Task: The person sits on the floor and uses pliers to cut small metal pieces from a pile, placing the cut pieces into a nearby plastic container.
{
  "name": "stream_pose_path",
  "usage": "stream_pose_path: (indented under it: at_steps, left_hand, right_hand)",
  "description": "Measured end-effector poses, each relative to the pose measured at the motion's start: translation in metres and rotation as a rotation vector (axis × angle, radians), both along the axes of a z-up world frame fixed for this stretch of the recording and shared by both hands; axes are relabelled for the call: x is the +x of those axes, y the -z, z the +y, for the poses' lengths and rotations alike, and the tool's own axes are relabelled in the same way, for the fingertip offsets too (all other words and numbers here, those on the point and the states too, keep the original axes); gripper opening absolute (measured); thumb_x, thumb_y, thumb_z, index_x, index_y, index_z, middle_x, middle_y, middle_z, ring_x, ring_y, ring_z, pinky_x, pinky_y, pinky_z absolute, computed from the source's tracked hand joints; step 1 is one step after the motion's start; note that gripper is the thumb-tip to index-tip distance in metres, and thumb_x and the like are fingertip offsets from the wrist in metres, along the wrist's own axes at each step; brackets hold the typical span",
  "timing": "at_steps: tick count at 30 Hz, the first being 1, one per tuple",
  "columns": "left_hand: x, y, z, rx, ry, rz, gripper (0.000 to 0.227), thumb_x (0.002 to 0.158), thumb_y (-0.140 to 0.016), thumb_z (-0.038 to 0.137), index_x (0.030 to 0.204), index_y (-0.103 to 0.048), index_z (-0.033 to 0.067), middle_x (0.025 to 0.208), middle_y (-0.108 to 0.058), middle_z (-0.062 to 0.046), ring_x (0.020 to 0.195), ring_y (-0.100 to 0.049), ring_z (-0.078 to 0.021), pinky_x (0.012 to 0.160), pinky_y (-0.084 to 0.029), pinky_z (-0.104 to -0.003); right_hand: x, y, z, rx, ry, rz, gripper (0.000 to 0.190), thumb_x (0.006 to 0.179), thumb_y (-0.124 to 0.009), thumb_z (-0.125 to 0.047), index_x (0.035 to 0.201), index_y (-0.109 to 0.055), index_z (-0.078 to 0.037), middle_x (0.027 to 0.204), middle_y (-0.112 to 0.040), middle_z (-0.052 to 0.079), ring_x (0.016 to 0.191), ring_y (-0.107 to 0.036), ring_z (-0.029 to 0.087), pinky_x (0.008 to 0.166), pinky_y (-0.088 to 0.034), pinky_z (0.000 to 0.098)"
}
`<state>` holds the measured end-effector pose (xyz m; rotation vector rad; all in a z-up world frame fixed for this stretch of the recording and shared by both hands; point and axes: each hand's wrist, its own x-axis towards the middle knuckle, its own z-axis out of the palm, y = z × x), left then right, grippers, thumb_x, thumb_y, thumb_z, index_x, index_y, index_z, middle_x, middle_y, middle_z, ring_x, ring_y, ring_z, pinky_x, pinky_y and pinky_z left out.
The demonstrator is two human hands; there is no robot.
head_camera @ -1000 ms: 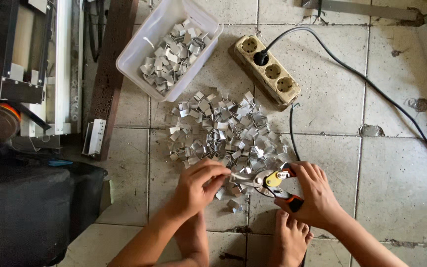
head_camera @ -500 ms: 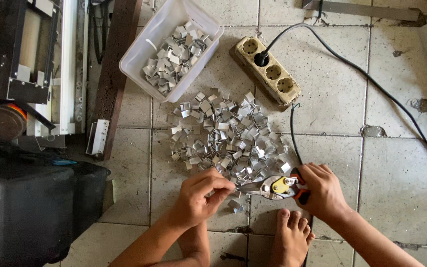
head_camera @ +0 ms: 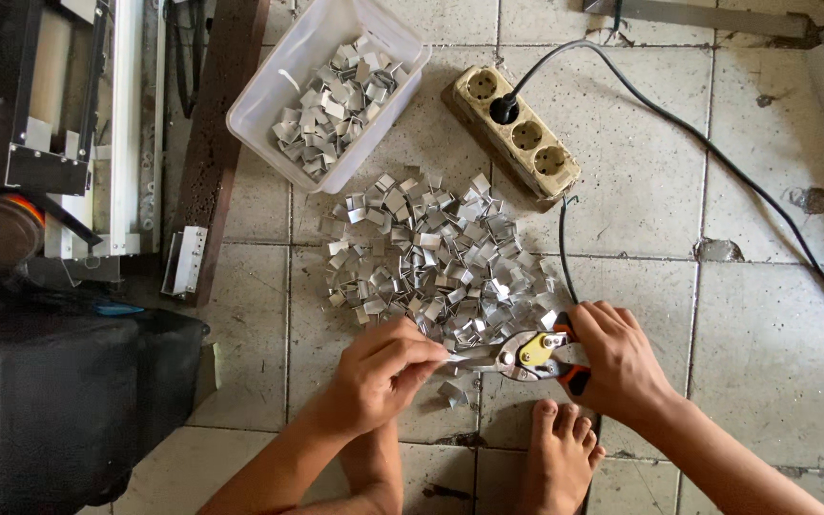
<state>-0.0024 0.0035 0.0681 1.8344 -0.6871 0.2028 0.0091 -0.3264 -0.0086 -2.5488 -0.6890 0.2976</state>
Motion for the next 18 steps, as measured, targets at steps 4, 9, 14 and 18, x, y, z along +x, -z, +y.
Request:
stream_pose_path:
  at_steps: [4,9,14,18]
  left_hand:
    - [-0.011,0.031,-0.001,-0.029,-0.018,-0.003,0.01,0.096,-0.068,-0.004,0.098,-0.061,0.0027,0.086,-0.06,-0.005,0.069,-0.054,-0.0134,0.057,-0.054,-0.023]
    - [-0.003,0.0,0.002,-0.042,-0.039,0.129,0.007,0.097,-0.064,0.002,0.102,-0.065,-0.0019,0.091,-0.065,-0.013,0.081,-0.065,-0.0238,0.076,-0.055,-0.031]
    - [0.001,0.0,-0.001,-0.023,-0.041,0.033,0.008,0.095,-0.067,-0.001,0.102,-0.065,-0.0029,0.09,-0.066,-0.013,0.078,-0.066,-0.0213,0.073,-0.06,-0.029]
    - [0.0,0.002,-0.004,-0.045,-0.033,0.024,0.007,0.096,-0.067,0.002,0.1,-0.066,-0.0026,0.091,-0.069,-0.014,0.077,-0.067,-0.0233,0.071,-0.059,-0.032]
  right_hand:
    - [0.004,0.01,0.0,0.048,-0.006,-0.129,0.023,0.074,-0.073,-0.004,0.091,-0.057,-0.008,0.077,-0.066,0.006,0.064,-0.062,0.018,0.066,-0.054,0.0341]
    - [0.009,-0.005,0.003,0.044,-0.031,-0.114,0.061,0.057,-0.075,-0.032,0.111,-0.058,-0.01,0.103,-0.06,0.009,0.095,-0.055,0.03,0.086,-0.041,0.0408]
    - [0.003,0.005,0.002,-0.002,-0.04,-0.083,0.06,0.059,-0.076,-0.029,0.111,-0.055,-0.008,0.104,-0.058,0.009,0.094,-0.053,0.027,0.082,-0.044,0.04]
    - [0.002,0.017,0.005,0.139,0.008,-0.158,0.025,0.079,-0.069,-0.024,0.084,-0.051,-0.009,0.076,-0.054,0.005,0.069,-0.049,0.023,0.066,-0.04,0.0354]
